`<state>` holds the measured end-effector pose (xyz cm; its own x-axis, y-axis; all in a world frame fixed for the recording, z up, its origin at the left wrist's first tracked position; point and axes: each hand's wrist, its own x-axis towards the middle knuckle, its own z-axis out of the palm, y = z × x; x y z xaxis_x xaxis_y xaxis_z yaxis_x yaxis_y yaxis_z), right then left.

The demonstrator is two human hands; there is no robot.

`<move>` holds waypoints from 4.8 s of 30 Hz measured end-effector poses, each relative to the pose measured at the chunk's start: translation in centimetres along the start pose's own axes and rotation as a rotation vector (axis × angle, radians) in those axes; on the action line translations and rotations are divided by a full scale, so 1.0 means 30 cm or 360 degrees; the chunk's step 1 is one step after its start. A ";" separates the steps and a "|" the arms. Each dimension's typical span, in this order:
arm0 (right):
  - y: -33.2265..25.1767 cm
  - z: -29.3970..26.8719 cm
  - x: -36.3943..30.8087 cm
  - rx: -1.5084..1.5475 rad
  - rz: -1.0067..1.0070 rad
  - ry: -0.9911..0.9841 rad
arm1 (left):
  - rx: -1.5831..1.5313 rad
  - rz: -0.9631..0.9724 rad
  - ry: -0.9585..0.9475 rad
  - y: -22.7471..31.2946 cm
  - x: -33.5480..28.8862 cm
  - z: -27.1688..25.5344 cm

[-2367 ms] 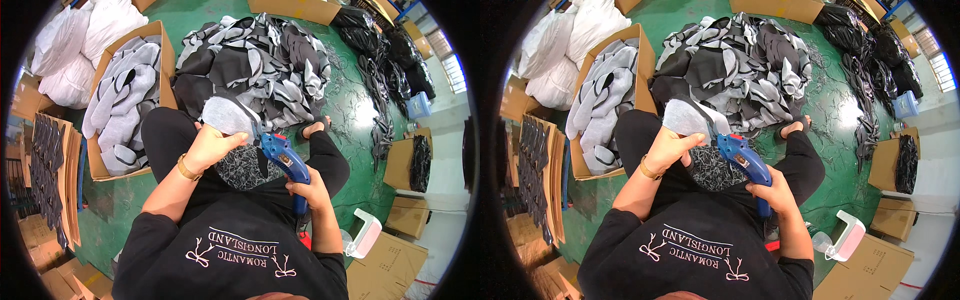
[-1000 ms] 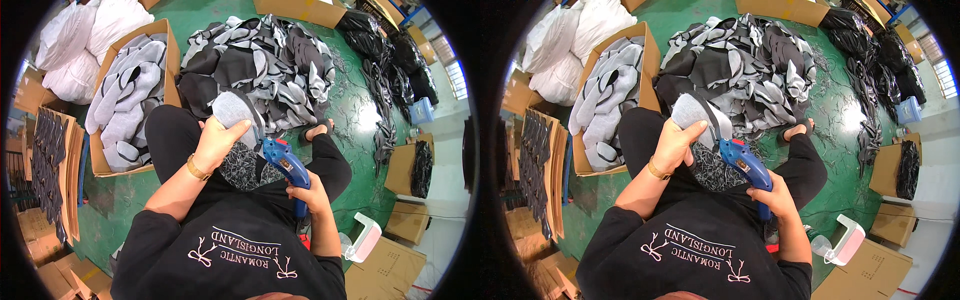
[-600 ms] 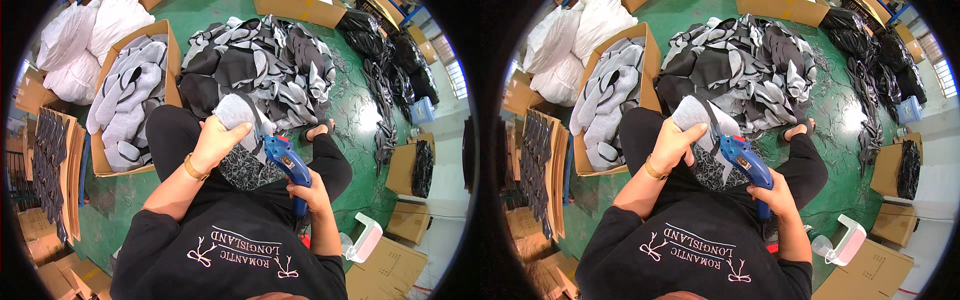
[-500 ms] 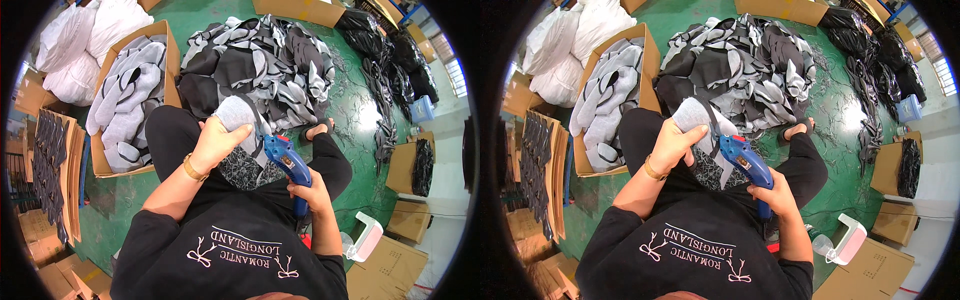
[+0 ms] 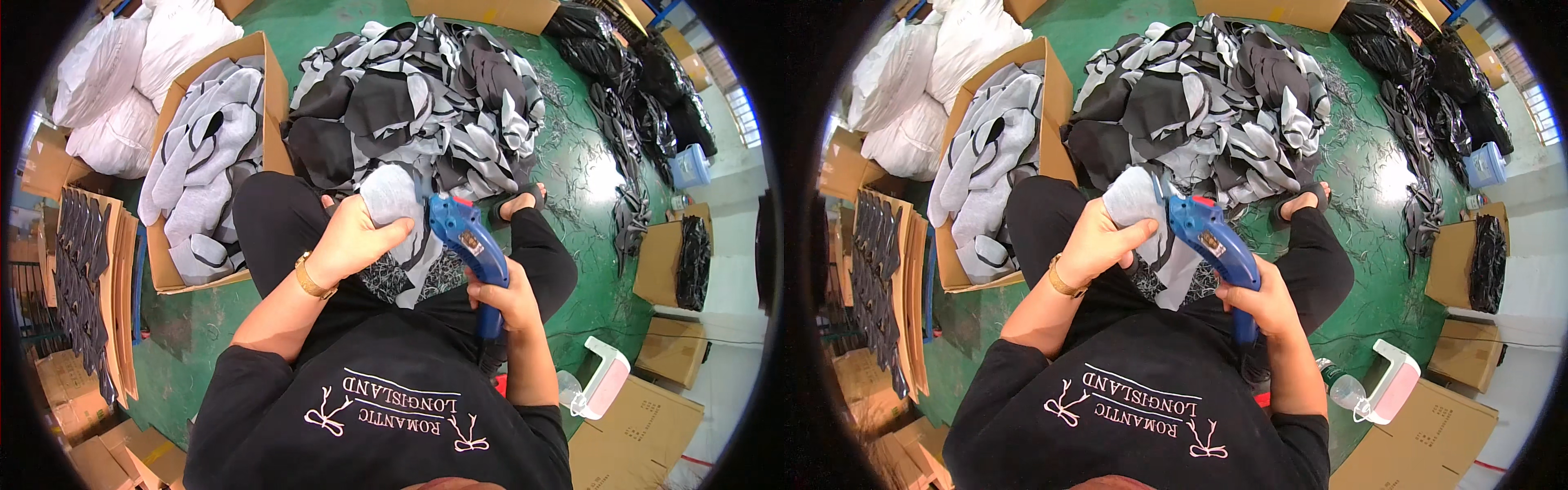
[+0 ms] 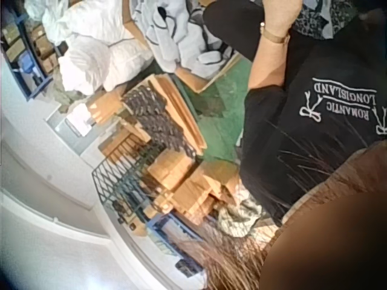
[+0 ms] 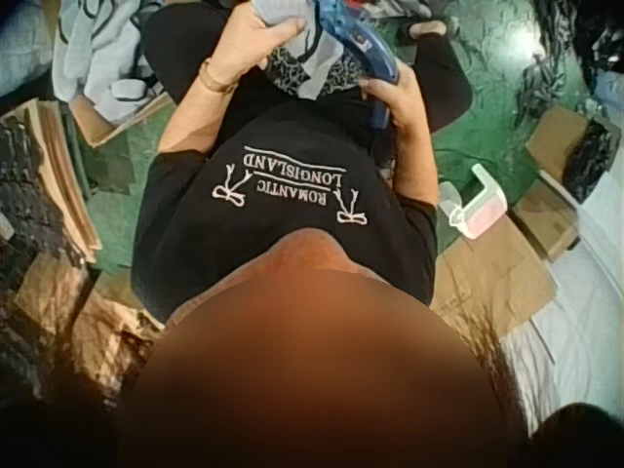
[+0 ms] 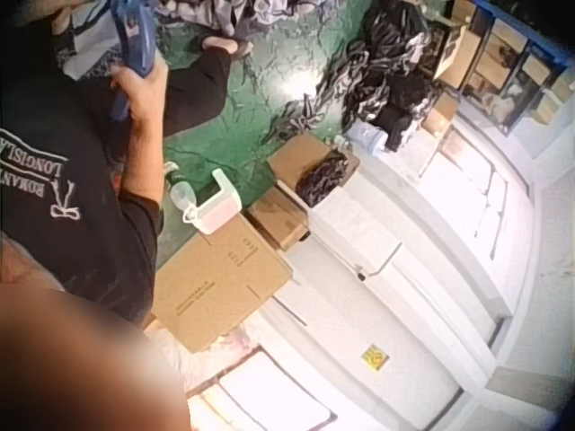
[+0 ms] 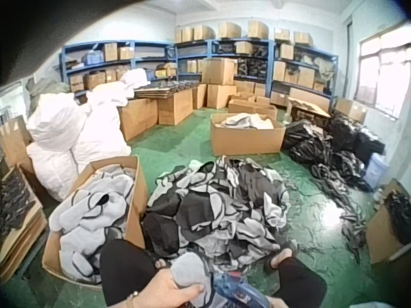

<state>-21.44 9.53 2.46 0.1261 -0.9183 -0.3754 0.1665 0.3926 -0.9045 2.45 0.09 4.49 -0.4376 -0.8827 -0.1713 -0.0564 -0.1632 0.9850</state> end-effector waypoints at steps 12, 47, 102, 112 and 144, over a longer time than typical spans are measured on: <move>-0.110 0.125 0.149 -0.0633 -0.0566 0.0462 | -0.0630 0.0087 -0.0218 -0.094 0.006 0.099; 0.060 -0.038 0.035 0.0578 0.0108 -0.0395 | -0.1141 0.0034 -0.0382 -0.047 0.116 0.019; -0.016 -0.065 0.004 0.0151 -0.0245 0.0147 | -0.0922 0.0081 -0.0287 -0.058 0.123 0.015; 0.011 -0.025 -0.052 -0.0525 -0.0173 0.0273 | -0.1086 0.0079 0.0000 -0.127 0.143 0.049; -0.006 -0.072 -0.046 -0.0085 0.0154 -0.0031 | 0.0075 0.0153 -0.0046 0.022 0.040 0.003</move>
<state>-23.74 10.61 2.71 0.1581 -0.8747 -0.4582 0.1002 0.4758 -0.8738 1.80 -1.03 4.94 -0.4687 -0.8801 -0.0760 -0.0545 -0.0570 0.9969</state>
